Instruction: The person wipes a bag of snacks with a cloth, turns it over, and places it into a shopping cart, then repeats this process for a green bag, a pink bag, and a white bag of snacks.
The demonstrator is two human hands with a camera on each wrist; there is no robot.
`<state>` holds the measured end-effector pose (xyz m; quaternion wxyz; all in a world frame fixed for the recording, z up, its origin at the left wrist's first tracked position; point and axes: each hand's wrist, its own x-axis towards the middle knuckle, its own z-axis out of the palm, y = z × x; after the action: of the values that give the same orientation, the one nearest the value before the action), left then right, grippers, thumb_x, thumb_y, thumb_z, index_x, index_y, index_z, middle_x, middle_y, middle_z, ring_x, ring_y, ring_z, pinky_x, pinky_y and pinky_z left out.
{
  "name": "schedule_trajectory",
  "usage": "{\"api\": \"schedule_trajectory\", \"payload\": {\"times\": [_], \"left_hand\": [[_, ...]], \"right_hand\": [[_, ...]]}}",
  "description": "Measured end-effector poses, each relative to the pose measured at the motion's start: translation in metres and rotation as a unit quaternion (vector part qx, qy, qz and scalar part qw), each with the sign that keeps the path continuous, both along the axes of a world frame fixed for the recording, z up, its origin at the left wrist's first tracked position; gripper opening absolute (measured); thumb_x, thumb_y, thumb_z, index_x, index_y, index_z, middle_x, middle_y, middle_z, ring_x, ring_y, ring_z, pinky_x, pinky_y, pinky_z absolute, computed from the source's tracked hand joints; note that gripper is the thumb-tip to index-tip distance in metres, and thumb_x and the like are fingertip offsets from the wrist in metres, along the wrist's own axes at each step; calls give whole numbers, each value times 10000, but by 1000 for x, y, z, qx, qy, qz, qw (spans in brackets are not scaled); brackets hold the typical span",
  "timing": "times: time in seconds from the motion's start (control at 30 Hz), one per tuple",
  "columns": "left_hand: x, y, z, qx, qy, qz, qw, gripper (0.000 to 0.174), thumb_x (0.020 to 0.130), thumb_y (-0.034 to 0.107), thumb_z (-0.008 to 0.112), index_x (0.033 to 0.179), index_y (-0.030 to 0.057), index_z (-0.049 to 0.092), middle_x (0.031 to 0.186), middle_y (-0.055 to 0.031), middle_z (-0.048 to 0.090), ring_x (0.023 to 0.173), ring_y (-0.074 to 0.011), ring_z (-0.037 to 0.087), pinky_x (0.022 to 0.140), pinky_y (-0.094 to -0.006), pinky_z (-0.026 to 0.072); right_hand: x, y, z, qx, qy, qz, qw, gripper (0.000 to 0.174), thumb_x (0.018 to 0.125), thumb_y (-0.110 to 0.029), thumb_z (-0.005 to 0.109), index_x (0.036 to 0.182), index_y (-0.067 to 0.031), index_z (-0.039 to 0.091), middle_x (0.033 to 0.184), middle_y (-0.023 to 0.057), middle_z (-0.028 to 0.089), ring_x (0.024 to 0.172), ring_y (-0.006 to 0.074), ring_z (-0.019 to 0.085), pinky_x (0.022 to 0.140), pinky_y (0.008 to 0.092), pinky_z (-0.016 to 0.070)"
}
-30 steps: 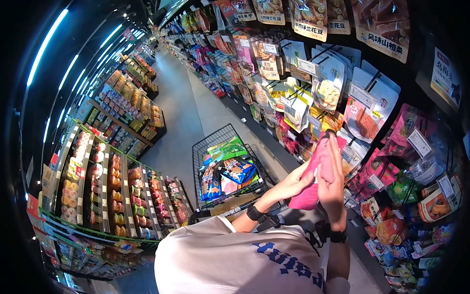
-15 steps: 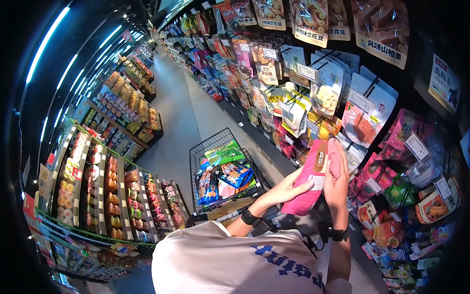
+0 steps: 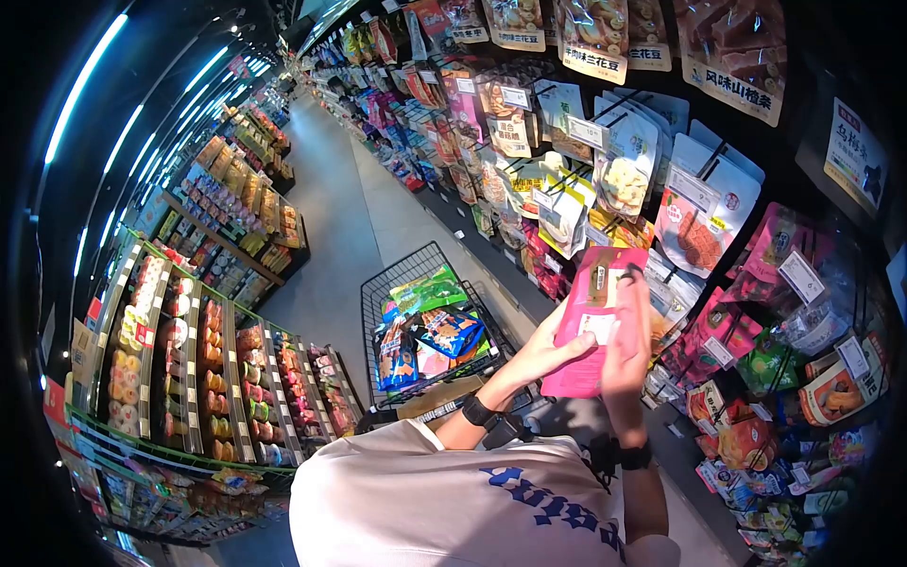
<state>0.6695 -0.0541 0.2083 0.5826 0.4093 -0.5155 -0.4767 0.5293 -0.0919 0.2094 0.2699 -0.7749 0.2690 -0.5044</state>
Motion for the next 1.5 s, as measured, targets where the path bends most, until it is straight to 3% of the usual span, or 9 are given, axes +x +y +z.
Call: {"api": "schedule_trajectory", "payload": {"times": [0.37, 0.7, 0.83, 0.97, 1.07, 1.17, 1.23, 1.4, 1.5], "left_hand": [[-4, -5, -3, 40, 130, 46, 990, 632, 936, 344, 668, 1421, 40, 399, 1265, -50, 549, 1160, -140, 512, 1006, -318, 412], [-5, -3, -2, 41, 246, 89, 964, 535, 923, 121, 664, 1393, 24, 426, 1281, -74, 565, 1164, -150, 545, 989, -328, 460], [6, -18, -10, -6, 331, 184, 925, 527, 927, 164, 633, 1392, 43, 418, 1263, -71, 574, 1108, -188, 589, 912, -357, 515], [23, -16, -5, 100, 389, 161, 901, 403, 946, 180, 619, 1303, 25, 514, 1161, -118, 641, 999, -232, 660, 861, -369, 557], [24, -11, -5, 42, 419, 102, 901, 391, 954, 160, 603, 1297, -5, 514, 1183, -138, 641, 1014, -240, 664, 880, -379, 556], [30, -7, -8, 54, 429, 113, 895, 409, 953, 155, 604, 1312, -14, 506, 1219, -134, 628, 1080, -238, 640, 926, -371, 529], [33, -3, -4, 48, 412, 105, 904, 412, 954, 151, 601, 1317, -15, 503, 1228, -135, 624, 1088, -236, 636, 932, -368, 524], [42, 6, 4, 51, 391, 70, 916, 420, 952, 141, 595, 1329, -15, 497, 1243, -140, 617, 1109, -238, 626, 954, -377, 508], [47, 9, 3, 57, 417, 67, 904, 422, 953, 144, 591, 1331, -16, 497, 1246, -142, 618, 1110, -237, 625, 960, -376, 504]], "right_hand": [[-6, 16, 6, -128, 122, 63, 982, 436, 893, 13, 460, 1318, 80, 525, 1413, 259, 473, 1353, 426, 414, 1143, 457, 304], [-11, -3, -23, 63, -67, -2, 996, 491, 939, 15, 424, 1425, 80, 404, 1515, 238, 349, 1419, 331, 339, 1157, 365, 269], [-7, 7, -6, -133, 81, 45, 987, 542, 686, -62, 677, 1216, 29, 610, 1273, 218, 579, 1244, 419, 513, 1069, 514, 396], [-14, 23, -14, -105, 170, 123, 972, 814, 609, -113, 676, 1407, -132, 516, 1471, 160, 437, 1406, 332, 362, 1151, 504, 283], [-18, 13, -17, -120, 221, 24, 968, 703, 722, -70, 646, 1409, -71, 499, 1474, 170, 435, 1423, 292, 354, 1142, 434, 313], [-17, 7, -13, 45, -56, 22, 997, 509, 889, -72, 564, 1387, 5, 489, 1480, 181, 428, 1182, 230, 588, 986, 320, 456], [-21, -1, -37, 377, -200, 171, 888, 431, 976, -82, 488, 1377, 71, 455, 1312, 135, 581, 1099, 155, 601, 1011, 294, 431], [-35, -8, -37, 402, -279, 177, 854, 329, 1018, -185, 477, 1276, 13, 528, 1096, 54, 641, 886, 62, 588, 818, 215, 464], [-33, -8, -19, 334, -316, 38, 887, 163, 1034, -143, 422, 925, -64, 513, 584, 0, 533, 555, 72, 514, 592, 199, 407]]}}
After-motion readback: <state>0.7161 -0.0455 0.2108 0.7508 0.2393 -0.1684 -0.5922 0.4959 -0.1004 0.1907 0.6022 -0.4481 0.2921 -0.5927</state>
